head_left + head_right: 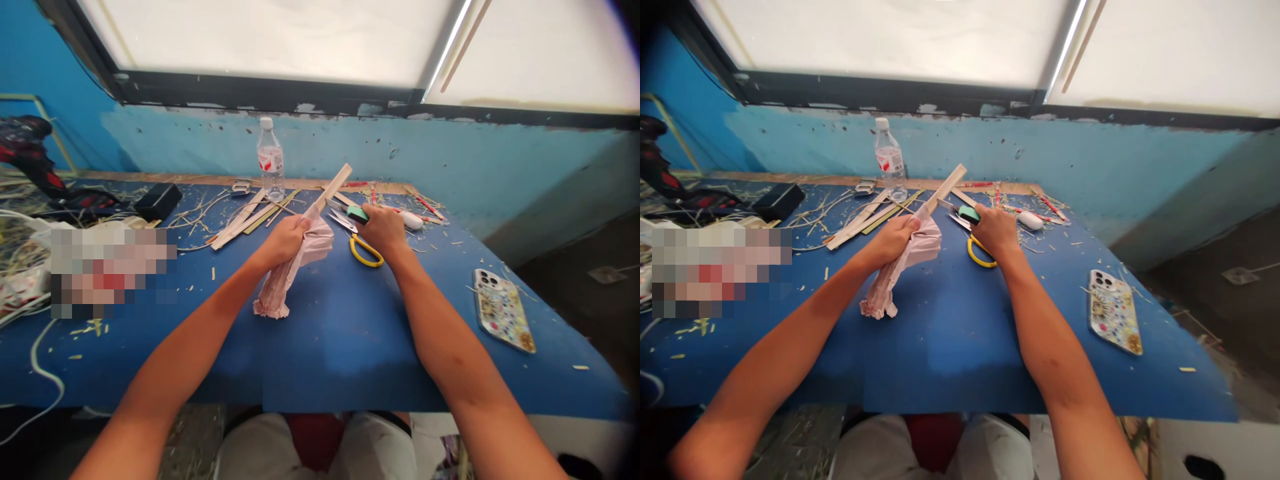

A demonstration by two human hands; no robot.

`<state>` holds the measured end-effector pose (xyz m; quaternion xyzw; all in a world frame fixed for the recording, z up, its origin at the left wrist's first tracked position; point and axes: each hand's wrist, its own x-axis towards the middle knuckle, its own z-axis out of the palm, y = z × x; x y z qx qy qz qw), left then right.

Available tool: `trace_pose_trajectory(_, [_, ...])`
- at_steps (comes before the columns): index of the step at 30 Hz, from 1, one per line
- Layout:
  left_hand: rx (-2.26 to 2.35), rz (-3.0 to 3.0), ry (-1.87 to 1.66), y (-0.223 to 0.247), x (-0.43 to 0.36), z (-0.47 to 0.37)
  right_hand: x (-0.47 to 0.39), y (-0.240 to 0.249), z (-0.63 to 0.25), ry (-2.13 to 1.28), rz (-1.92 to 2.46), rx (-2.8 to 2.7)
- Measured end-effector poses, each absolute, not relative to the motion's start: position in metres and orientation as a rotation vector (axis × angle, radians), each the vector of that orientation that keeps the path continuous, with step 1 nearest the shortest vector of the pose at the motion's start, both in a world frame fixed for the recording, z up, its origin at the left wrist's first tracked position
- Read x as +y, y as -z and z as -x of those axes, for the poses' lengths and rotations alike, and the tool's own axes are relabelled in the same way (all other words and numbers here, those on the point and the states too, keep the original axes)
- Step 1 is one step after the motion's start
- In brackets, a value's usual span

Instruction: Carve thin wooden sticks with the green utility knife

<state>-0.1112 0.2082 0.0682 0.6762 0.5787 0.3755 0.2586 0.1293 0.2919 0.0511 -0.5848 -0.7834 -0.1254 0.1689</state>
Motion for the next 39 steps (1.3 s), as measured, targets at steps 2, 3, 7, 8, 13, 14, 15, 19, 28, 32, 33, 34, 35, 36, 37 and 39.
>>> trace_pose_trajectory(2, [1.583,-1.829,-1.006,-0.067,0.208,0.111,0.296,-0.052,-0.133,0.361,1.695,-2.199])
trace_pose_trajectory(3, [1.584,-1.825,-0.996,-0.066,0.208,0.111,0.299,-0.052,-0.136,0.363,1.724,-2.173])
trace_pose_trajectory(7, [1.550,-1.817,-0.950,-0.064,0.207,0.109,0.305,-0.055,-0.149,0.358,1.840,-2.059])
trace_pose_trajectory(8, [1.543,-1.818,-0.943,-0.064,0.207,0.108,0.305,-0.055,-0.150,0.355,1.839,-2.060])
trace_pose_trajectory(13, [1.579,-1.798,-0.973,-0.064,0.208,0.110,0.301,-0.053,-0.143,0.341,1.693,-2.230])
trace_pose_trajectory(14, [1.583,-1.793,-0.976,-0.065,0.209,0.111,0.301,-0.053,-0.143,0.342,1.688,-2.236])
trace_pose_trajectory(15, [1.574,-1.792,-0.973,-0.065,0.208,0.112,0.302,-0.053,-0.143,0.346,1.704,-2.217])
trace_pose_trajectory(19, [1.499,-1.788,-0.953,-0.064,0.208,0.110,0.308,-0.052,-0.151,0.356,1.817,-2.092])
trace_pose_trajectory(28, [1.547,-1.786,-0.974,-0.062,0.210,0.111,0.301,-0.055,-0.141,0.340,1.702,-2.249])
trace_pose_trajectory(32, [1.551,-1.783,-0.971,-0.062,0.210,0.110,0.303,-0.054,-0.143,0.355,1.730,-2.222])
trace_pose_trajectory(33, [1.554,-1.777,-0.970,-0.062,0.210,0.109,0.304,-0.054,-0.144,0.352,1.725,-2.234])
trace_pose_trajectory(34, [1.558,-1.770,-0.967,-0.062,0.211,0.109,0.304,-0.054,-0.144,0.341,1.718,-2.257])
trace_pose_trajectory(35, [1.563,-1.765,-0.965,-0.062,0.211,0.109,0.304,-0.054,-0.145,0.326,1.709,-2.282])
trace_pose_trajectory(36, [1.565,-1.764,-0.965,-0.062,0.211,0.109,0.305,-0.054,-0.145,0.311,1.700,-2.306])
trace_pose_trajectory(37, [1.566,-1.768,-0.964,-0.062,0.211,0.110,0.305,-0.053,-0.145,0.301,1.690,-2.322])
trace_pose_trajectory(39, [1.566,-1.777,-0.970,-0.063,0.211,0.110,0.306,-0.053,-0.145,0.305,1.675,-2.325])
